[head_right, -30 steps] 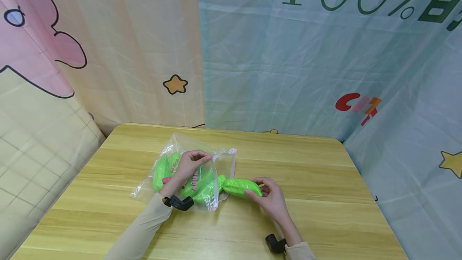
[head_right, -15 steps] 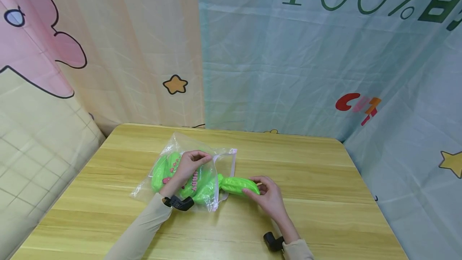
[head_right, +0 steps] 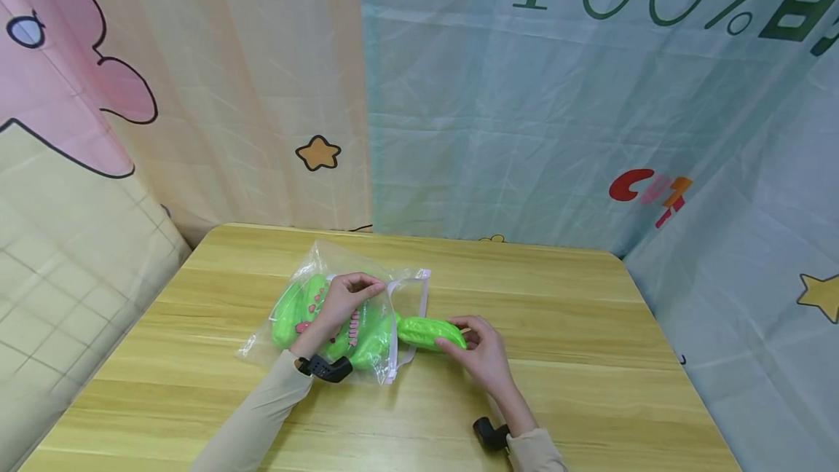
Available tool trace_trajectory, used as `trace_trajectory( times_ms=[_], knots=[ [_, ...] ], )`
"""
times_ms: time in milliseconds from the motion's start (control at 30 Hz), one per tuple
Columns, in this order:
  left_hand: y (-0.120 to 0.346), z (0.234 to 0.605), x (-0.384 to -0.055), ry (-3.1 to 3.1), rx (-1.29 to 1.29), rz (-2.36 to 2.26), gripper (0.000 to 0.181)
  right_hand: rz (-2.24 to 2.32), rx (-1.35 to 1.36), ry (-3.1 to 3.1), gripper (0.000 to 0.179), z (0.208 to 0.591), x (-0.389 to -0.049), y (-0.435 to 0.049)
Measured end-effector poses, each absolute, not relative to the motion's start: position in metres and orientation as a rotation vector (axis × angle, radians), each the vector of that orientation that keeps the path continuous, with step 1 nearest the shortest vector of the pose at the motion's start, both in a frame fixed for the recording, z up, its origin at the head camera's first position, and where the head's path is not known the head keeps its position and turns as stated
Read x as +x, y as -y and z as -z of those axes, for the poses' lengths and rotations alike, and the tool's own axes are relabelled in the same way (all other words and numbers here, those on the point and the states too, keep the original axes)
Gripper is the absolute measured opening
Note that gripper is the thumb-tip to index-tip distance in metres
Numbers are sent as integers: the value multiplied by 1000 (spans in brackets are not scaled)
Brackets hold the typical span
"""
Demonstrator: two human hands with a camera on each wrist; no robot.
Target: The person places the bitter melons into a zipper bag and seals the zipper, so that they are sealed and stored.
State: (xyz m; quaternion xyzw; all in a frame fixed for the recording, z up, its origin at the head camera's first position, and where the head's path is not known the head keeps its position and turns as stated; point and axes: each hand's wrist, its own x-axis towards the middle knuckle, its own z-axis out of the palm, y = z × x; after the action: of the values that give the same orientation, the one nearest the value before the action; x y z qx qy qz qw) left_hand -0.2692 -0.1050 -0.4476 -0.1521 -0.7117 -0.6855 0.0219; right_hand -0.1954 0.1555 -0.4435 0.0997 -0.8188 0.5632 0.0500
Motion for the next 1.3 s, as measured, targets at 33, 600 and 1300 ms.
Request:
trace_trajectory(
  times_ms=[33, 600, 1300],
  knots=[
    [105, 448, -269, 2204, -473, 2125, 18, -1714, 305, 2493, 31, 443, -196, -155],
    [106, 462, -280, 2231, -435, 2130, 18, -1659, 322, 2453, 28, 469, -207, -152],
    [105, 476, -285, 2183, -442, 2116, 18, -1584, 180, 2562, 33, 479, -207, -142]
  ],
)
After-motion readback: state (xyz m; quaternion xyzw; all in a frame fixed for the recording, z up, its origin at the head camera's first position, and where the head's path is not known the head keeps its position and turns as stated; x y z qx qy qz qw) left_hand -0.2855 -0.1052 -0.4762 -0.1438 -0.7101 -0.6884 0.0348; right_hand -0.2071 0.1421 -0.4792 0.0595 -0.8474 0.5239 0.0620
